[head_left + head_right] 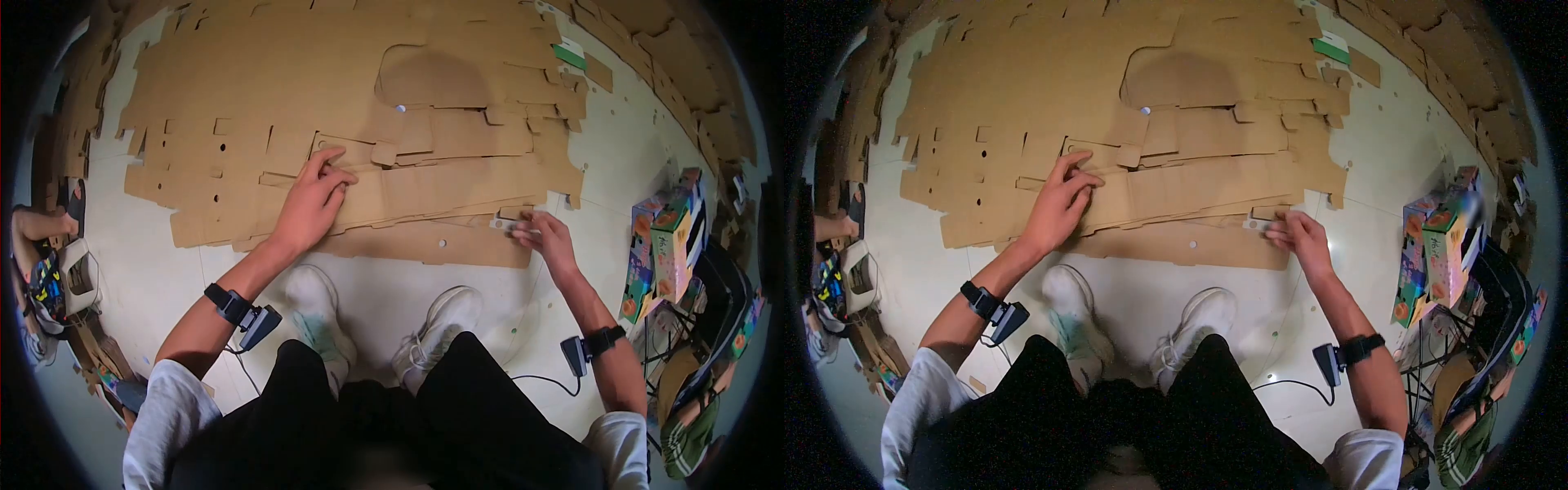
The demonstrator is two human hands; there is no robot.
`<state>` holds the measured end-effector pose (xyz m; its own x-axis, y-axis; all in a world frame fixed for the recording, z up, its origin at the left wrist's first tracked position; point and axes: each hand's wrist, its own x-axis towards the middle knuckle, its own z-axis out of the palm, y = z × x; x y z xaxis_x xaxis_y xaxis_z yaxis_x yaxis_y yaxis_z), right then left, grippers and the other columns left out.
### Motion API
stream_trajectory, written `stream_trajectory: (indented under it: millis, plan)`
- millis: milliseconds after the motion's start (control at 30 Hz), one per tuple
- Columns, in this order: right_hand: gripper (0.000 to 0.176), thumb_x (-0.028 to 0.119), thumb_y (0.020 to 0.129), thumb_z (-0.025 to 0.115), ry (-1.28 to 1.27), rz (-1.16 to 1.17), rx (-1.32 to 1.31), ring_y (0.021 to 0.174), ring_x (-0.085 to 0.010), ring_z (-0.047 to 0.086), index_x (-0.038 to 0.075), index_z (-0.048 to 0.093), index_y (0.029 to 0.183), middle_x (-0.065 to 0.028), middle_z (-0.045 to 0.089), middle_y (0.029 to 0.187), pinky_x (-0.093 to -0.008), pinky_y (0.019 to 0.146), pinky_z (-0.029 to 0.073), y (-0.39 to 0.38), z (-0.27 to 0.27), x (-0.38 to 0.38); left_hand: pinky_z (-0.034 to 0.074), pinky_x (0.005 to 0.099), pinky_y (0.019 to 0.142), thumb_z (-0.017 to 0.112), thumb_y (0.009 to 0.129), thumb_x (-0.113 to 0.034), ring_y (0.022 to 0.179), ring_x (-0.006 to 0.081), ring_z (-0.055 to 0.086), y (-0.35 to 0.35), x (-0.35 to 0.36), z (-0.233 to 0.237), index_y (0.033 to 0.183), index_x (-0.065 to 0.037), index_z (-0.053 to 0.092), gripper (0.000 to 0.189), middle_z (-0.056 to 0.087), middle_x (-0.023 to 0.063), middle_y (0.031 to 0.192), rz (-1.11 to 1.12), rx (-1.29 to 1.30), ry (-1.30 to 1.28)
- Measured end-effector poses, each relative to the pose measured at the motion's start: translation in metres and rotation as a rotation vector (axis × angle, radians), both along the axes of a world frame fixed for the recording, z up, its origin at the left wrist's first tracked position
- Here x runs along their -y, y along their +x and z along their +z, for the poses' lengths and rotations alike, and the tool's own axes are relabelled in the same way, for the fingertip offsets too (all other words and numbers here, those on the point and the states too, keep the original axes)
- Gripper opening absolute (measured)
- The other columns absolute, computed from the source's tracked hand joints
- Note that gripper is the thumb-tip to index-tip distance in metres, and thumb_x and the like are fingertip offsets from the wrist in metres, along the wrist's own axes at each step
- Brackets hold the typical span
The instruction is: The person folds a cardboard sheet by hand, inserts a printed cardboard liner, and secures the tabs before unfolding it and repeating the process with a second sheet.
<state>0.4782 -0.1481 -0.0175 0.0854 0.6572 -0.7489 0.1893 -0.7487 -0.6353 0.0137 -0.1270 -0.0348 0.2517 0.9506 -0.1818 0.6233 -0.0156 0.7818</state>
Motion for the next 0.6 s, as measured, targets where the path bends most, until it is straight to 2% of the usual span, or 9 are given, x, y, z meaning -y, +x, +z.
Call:
stream_trajectory:
  millis: [100,200,267,300,400,467,600]
  plan:
    - [0.036,0.028,0.113,0.057,0.026,0.022,0.019,0.096,-0.0194,0.077,-0.005,0.068,0.122,-0.0138,0.077,0.109,-0.0303,0.089,0.061,-0.023,-0.006,-0.028,0.050,0.0392,0.106,0.060,0.098,-0.002,0.121,0.0291,0.059,0.003,0.004,0.008,0.115,-0.005,0.073,0.021,0.053,0.0138,0.149,-0.011,-0.040,0.003]
    - [0.034,0.027,0.111,0.060,-0.128,0.224,0.083,0.095,-0.0185,0.076,-0.006,0.070,0.111,-0.0131,0.076,0.109,-0.0300,0.087,0.060,-0.039,-0.004,-0.051,0.049,0.0407,0.108,0.062,0.096,-0.001,0.125,0.0317,0.057,-0.002,0.008,0.007,0.116,-0.006,0.073,0.024,0.053,0.0139,0.148,-0.040,-0.075,0.022]
    - [0.037,0.030,0.111,0.061,-0.179,0.416,0.092,0.098,-0.0186,0.076,-0.006,0.069,0.113,-0.0145,0.077,0.108,-0.0299,0.091,0.061,-0.063,0.018,-0.069,0.049,0.0421,0.109,0.064,0.094,0.000,0.129,0.0338,0.054,-0.008,0.011,0.007,0.119,-0.008,0.073,0.028,0.053,0.0143,0.148,-0.070,-0.148,0.096]
    - [0.039,0.032,0.110,0.061,-0.205,0.512,0.095,0.099,-0.0187,0.076,-0.006,0.069,0.114,-0.0152,0.077,0.108,-0.0298,0.092,0.061,-0.077,0.024,-0.076,0.048,0.0429,0.109,0.065,0.093,0.001,0.131,0.0349,0.053,-0.008,0.013,0.009,0.121,-0.008,0.072,0.030,0.053,0.0145,0.148,-0.010,-0.145,0.111]
    - [0.040,0.034,0.109,0.064,0.027,0.411,-0.257,0.103,-0.0197,0.075,-0.004,0.068,0.118,-0.0166,0.075,0.119,-0.0296,0.094,0.060,-0.114,0.009,-0.093,0.048,0.0449,0.111,0.067,0.090,0.002,0.136,0.0377,0.048,-0.008,0.016,0.017,0.125,-0.010,0.071,0.037,0.052,0.0153,0.150,0.105,-0.165,0.149]
    - [0.040,0.034,0.108,0.066,-0.045,0.312,-0.317,0.107,-0.0210,0.074,-0.003,0.067,0.123,-0.0156,0.071,0.127,-0.0299,0.096,0.060,-0.147,0.011,-0.110,0.047,0.0455,0.112,0.069,0.089,0.003,0.138,0.0391,0.046,-0.011,0.018,0.020,0.127,-0.011,0.070,0.041,0.051,0.0159,0.151,0.109,-0.222,0.164]
    - [0.040,0.031,0.105,0.071,-0.227,0.135,-0.444,0.117,-0.0227,0.070,0.002,0.064,0.131,-0.0122,0.066,0.136,-0.0304,0.098,0.060,-0.212,-0.002,-0.136,0.046,0.0465,0.115,0.072,0.088,-0.001,0.140,0.0404,0.045,-0.021,0.013,0.012,0.135,-0.011,0.066,0.048,0.051,0.0174,0.151,0.298,-0.279,0.199]
